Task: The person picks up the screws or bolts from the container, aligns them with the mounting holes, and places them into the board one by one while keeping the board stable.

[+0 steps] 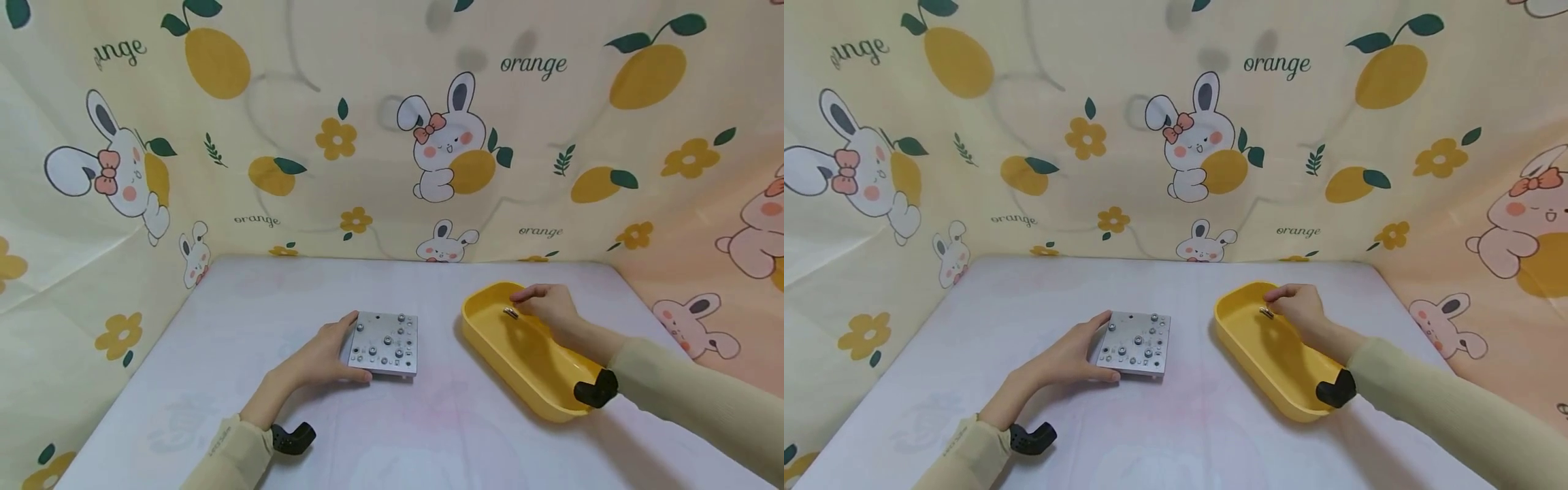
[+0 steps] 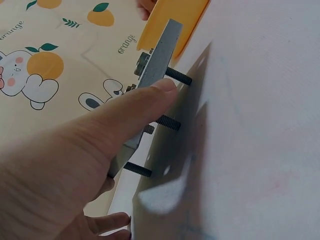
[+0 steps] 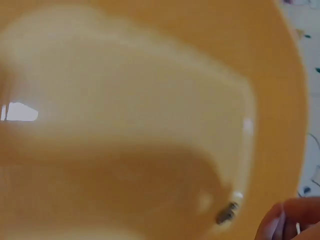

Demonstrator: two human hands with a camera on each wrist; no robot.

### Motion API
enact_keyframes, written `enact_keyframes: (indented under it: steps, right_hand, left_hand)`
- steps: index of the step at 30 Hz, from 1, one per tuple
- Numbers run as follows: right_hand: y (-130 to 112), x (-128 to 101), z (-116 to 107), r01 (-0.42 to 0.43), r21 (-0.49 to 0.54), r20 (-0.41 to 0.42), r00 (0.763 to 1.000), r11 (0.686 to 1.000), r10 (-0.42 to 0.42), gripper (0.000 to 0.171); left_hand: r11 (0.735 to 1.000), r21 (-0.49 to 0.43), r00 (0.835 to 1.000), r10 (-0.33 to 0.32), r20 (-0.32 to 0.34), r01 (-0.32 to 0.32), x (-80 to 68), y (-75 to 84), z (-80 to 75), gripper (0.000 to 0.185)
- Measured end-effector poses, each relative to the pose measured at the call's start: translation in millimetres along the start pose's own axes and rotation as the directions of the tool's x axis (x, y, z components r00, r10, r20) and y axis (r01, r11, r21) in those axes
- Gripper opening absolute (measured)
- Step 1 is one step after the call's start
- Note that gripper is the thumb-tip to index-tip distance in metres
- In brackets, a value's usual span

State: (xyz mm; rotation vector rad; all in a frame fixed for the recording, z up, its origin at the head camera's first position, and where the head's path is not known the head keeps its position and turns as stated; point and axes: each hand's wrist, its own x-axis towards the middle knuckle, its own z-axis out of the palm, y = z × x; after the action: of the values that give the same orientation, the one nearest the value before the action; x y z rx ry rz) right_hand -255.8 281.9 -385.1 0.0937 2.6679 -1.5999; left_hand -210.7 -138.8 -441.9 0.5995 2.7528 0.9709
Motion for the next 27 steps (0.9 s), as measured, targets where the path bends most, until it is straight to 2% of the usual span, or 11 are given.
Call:
enact_keyframes:
  steps: [5, 11, 18, 23, 27]
  right_hand:
    - [7, 4, 14, 0.002, -0.064, -0.035, 0.999, 0.998, -0.004, 0.024]
    - [17, 8, 16, -0.007, -0.139, -0.020, 1.000, 0.990, 0.004, 0.026]
    - [25, 10, 19, 0.050, -0.212, 0.000, 0.999, 0.976, -0.051, 0.027]
    - [29, 11, 23, 0.061, -0.211, -0.006, 0.998, 0.976, -0.064, 0.029]
    - [31, 12, 26, 0.059, -0.180, 0.023, 0.998, 0.982, -0.056, 0.028]
  left_hand:
    - [1.000, -0.002, 1.000, -0.007, -0.005, 0.007, -0.9, -1.5, -0.1, 0.123]
    - [1.000, -0.003, 1.000, -0.003, -0.001, 0.003, 1.0, -2.8, 1.3, 0.122]
    - [1.000, -0.007, 1.000, -0.007, 0.009, 0.007, 2.1, -2.5, 1.8, 0.123]
    - [1.000, -0.009, 1.000, -0.014, 0.014, 0.014, 1.9, -1.8, 1.3, 0.123]
    - [1.000, -0.010, 1.000, -0.011, 0.007, 0.011, 1.4, -3.1, 2.2, 0.123]
